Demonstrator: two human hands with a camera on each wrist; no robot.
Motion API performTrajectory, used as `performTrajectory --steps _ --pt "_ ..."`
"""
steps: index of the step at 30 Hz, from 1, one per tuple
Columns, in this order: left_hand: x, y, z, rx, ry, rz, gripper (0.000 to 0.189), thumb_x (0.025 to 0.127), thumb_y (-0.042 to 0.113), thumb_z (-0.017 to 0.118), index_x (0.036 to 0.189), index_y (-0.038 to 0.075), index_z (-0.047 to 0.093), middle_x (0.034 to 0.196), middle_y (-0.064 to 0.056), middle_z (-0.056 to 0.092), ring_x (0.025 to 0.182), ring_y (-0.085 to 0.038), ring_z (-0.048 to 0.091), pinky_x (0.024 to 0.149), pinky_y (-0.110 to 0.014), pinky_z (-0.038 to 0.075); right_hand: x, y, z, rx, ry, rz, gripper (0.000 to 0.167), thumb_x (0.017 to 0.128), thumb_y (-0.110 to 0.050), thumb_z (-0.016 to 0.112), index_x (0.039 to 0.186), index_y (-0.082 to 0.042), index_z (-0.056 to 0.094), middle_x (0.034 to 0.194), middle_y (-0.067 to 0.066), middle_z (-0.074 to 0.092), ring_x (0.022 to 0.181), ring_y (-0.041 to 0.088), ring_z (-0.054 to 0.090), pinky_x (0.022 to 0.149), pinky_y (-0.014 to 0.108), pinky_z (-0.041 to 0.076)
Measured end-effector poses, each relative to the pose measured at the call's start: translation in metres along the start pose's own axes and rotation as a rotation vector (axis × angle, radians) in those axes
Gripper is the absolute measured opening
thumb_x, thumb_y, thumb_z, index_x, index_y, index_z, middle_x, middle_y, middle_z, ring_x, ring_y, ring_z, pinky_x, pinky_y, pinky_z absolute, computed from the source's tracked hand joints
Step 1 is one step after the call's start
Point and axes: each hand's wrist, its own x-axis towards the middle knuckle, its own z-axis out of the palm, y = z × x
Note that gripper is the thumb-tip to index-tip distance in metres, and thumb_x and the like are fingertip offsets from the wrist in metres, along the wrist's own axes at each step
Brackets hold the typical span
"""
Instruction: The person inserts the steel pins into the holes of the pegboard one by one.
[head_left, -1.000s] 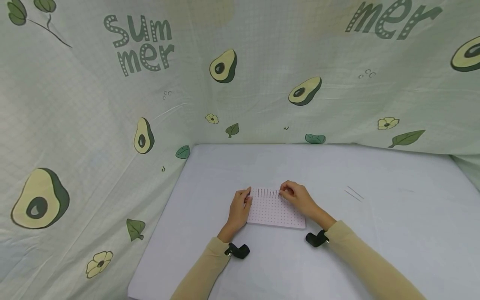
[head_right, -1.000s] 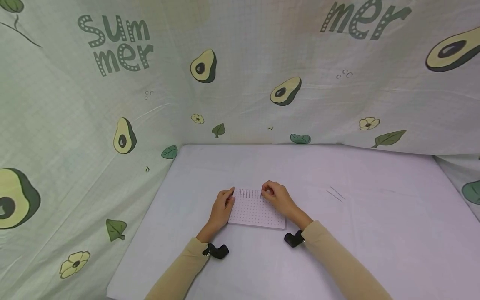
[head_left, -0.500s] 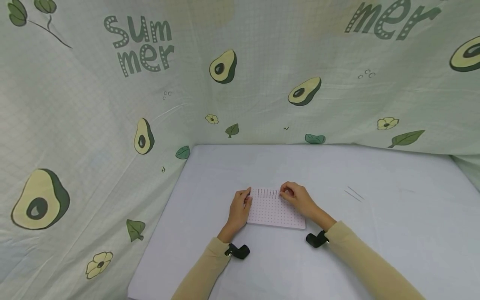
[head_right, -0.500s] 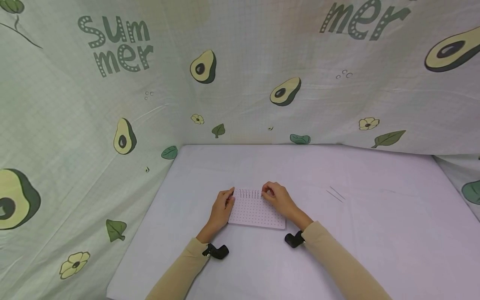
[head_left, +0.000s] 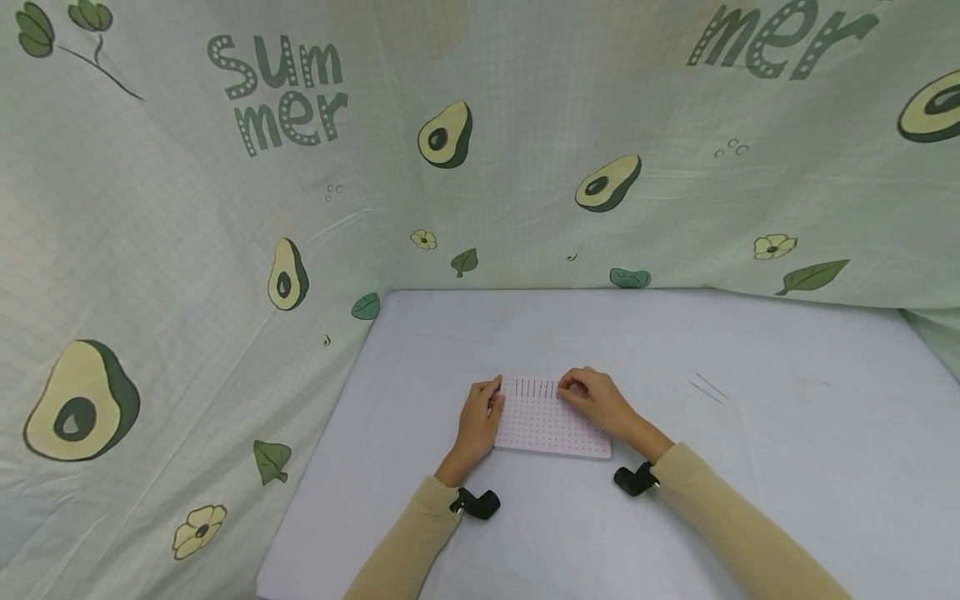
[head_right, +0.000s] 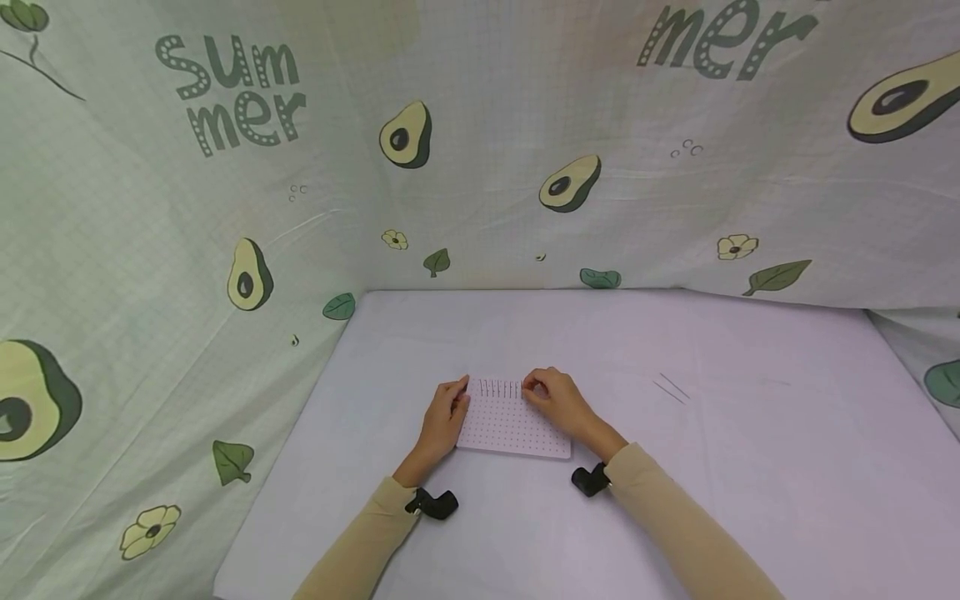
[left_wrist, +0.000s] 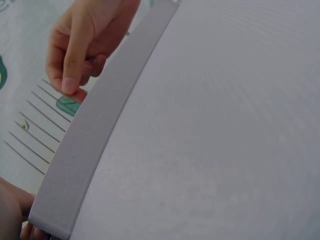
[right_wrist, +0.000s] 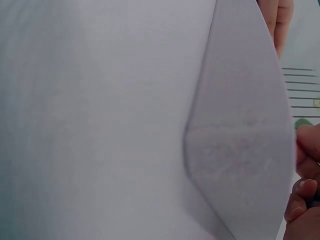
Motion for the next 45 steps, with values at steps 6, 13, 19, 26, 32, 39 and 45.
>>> performTrajectory --steps 6,13,19,26,32,39,45 --pt "0.001 0.001 -0.001 -0.004 0.013 0.015 0.042 0.104 0.013 0.052 0.144 -0.001 0.050 0.126 -0.017 0.055 0.099 -0.020 0.056 0.087 -0.036 0.048 -0.002 0.001 -0.006 -0.006 0.010 0.018 0.008 0.092 -0.008 0.071 0.100 -0.006 0.072 0.087 0.000 0.061 0.076 0.017 0.047 0.067 0.028 0.039" --pt "0.003 0.001 -0.001 -0.006 0.013 0.009 0.042 0.104 0.012 0.051 0.144 -0.002 0.050 0.126 -0.019 0.054 0.101 -0.021 0.056 0.088 -0.038 0.049 -0.005 0.010 -0.016 0.034 0.034 0.050 0.007 0.094 -0.010 0.070 0.099 -0.006 0.071 0.086 0.001 0.062 0.077 0.018 0.049 0.066 0.026 0.040" --pt "0.002 0.000 0.000 0.001 0.005 0.013 0.042 0.104 0.012 0.051 0.144 -0.001 0.050 0.126 -0.017 0.054 0.100 -0.021 0.056 0.088 -0.036 0.049 -0.012 0.017 -0.026 0.041 0.069 0.095 0.006 0.093 -0.010 0.071 0.098 -0.006 0.071 0.081 0.001 0.058 0.075 0.018 0.047 0.063 0.025 0.038" --pt "0.003 0.000 0.001 -0.001 -0.007 -0.005 0.043 0.105 0.015 0.051 0.145 0.000 0.049 0.127 -0.017 0.054 0.100 -0.020 0.056 0.089 -0.036 0.049 -0.017 0.023 -0.038 0.000 0.107 0.124 0.008 0.094 -0.012 0.070 0.098 -0.005 0.071 0.075 0.002 0.050 0.072 0.018 0.044 0.060 0.025 0.034" --pt "0.001 0.000 0.000 -0.005 -0.003 -0.003 0.043 0.104 0.013 0.052 0.145 0.000 0.049 0.127 -0.016 0.054 0.100 -0.020 0.055 0.087 -0.036 0.048 -0.021 0.030 -0.050 -0.015 0.155 0.137 0.010 0.094 -0.012 0.070 0.098 -0.003 0.072 0.075 0.002 0.052 0.071 0.016 0.043 0.059 0.025 0.034" --pt "0.001 0.000 0.000 0.000 -0.007 -0.012 0.043 0.105 0.015 0.051 0.145 0.001 0.049 0.128 -0.016 0.054 0.100 -0.019 0.055 0.087 -0.035 0.048 -0.029 0.039 -0.066 -0.051 0.196 0.174 0.013 0.095 -0.015 0.070 0.099 -0.003 0.072 0.074 0.003 0.051 0.070 0.015 0.043 0.057 0.025 0.034" --pt "0.000 0.001 0.000 -0.007 -0.005 -0.013 0.043 0.105 0.015 0.051 0.145 0.000 0.049 0.128 -0.016 0.054 0.100 -0.020 0.055 0.088 -0.036 0.048 -0.037 0.046 -0.082 -0.072 0.240 0.180 0.017 0.095 -0.015 0.070 0.100 0.001 0.072 0.071 0.004 0.048 0.066 0.014 0.042 0.054 0.024 0.033"
